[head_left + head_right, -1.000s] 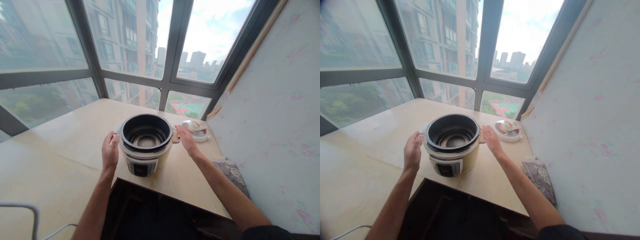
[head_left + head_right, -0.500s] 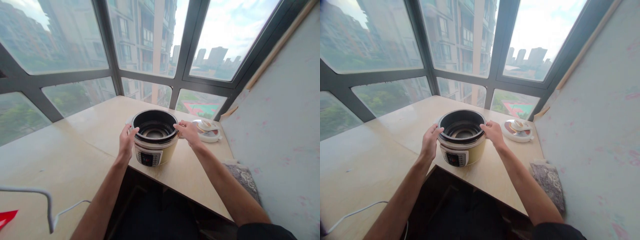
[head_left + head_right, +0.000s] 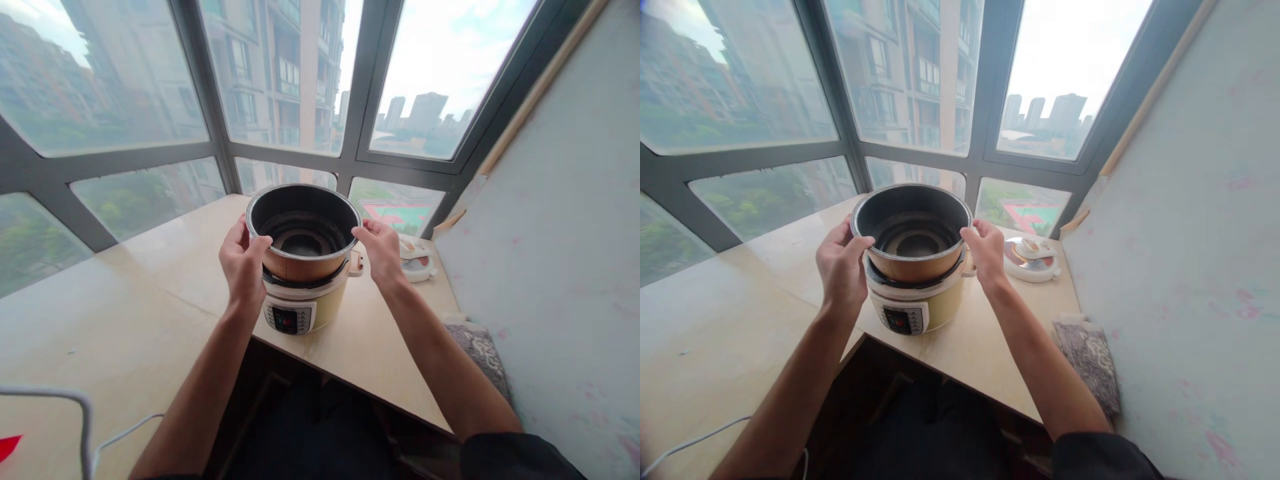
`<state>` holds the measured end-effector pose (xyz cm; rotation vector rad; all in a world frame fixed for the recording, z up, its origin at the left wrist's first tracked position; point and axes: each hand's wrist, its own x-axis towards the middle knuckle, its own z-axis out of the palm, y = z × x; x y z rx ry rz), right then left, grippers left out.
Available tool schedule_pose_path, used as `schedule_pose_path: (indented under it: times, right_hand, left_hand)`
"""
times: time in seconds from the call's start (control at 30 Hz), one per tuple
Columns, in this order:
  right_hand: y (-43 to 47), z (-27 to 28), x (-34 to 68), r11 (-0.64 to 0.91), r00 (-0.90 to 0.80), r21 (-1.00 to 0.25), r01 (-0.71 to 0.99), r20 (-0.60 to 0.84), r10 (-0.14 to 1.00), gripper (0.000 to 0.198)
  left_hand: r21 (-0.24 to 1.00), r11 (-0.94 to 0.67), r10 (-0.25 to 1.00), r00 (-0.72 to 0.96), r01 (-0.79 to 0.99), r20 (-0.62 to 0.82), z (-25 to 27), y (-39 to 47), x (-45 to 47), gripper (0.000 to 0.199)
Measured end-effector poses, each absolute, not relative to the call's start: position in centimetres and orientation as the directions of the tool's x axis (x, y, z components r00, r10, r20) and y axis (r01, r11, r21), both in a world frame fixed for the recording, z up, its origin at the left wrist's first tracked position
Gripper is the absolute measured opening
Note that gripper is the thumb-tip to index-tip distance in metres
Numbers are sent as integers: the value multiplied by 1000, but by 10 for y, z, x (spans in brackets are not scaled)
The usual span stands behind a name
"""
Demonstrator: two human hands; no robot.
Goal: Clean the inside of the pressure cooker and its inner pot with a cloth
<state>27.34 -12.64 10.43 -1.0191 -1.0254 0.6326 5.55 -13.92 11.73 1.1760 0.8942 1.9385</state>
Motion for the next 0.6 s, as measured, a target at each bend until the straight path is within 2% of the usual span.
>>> schedule_pose_path:
  times: [0.1, 0.17, 0.33, 0.4, 0.5, 0.6]
  right_hand:
    - [-135, 131, 277, 537, 446, -842, -41, 466, 764, 28]
    - [-142, 148, 287, 604, 502, -796, -26, 512, 697, 28]
    - [-175, 175, 337, 730, 646, -676, 102, 603, 468, 15]
    - [-197, 180, 358, 747, 669, -645, 162, 629, 397, 10]
    - [-229, 181, 384, 763, 715, -618, 189, 620, 325, 11]
    - [-249, 170, 408, 777, 802, -609, 159, 539, 259, 9]
  left_hand:
    - [737, -632, 771, -290, -241, 567, 142, -155, 69, 39]
    - [700, -674, 739, -255, -236, 624, 153, -165, 82, 40]
    - [627, -751, 653, -96, -205, 751, 164, -182, 130, 73]
    - [598, -772, 617, -25, -216, 787, 160, -184, 153, 81]
    - [585, -759, 591, 73, -287, 803, 148, -188, 187, 83]
    - [613, -709, 600, 158, -348, 784, 129, -195, 218, 86]
